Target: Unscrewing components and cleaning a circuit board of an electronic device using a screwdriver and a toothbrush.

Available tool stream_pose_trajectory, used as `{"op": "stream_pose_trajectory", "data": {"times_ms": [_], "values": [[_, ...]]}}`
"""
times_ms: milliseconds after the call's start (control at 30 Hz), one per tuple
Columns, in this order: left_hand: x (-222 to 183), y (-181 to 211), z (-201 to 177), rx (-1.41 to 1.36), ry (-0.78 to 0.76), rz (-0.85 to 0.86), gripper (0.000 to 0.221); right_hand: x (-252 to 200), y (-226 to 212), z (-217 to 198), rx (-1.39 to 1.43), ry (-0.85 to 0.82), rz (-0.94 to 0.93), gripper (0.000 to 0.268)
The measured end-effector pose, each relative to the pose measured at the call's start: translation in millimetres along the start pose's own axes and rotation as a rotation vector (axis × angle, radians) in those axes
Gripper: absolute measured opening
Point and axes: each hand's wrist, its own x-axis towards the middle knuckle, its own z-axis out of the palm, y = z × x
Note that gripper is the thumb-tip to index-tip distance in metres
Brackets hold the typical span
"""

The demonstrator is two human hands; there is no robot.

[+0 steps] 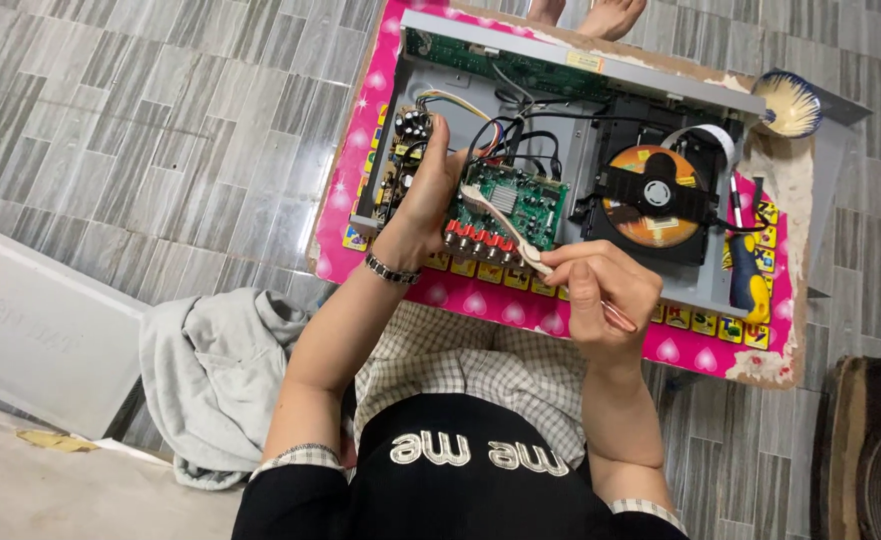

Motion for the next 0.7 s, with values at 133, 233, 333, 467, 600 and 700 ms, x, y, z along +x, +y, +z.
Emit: {"op": "stream_pose_trajectory", "data": {"times_ms": [133, 233, 333, 467, 600, 700], "values": [[-7, 6, 11, 0.029, 0.031, -0.018, 0.081, -4, 9, -8, 0.022, 0.023, 0.030, 0.041], [-8, 7, 10, 0.095, 0.075, -0.040, 0.082, -10, 16, -12, 0.051, 0.081, 0.066, 0.045], [-3, -1, 3, 0.127, 0.111, -0.066, 0.076, -8, 20, -6, 0.054, 0.151, 0.066, 0.046], [-11, 9, 16, 0.076, 0.151, -0.142, 0.068, -5, 23, 8, -0.015, 0.154, 0.013, 0.038], [27, -41, -26, -0.236, 0.128, -0.129, 0.056, -8, 16, 3, -0.029, 0.131, 0.041, 0.040], [35, -47, -29, -0.272, 0.088, -0.118, 0.056, -2, 10, 1, -0.059, 0.126, 0.022, 0.039]]}}
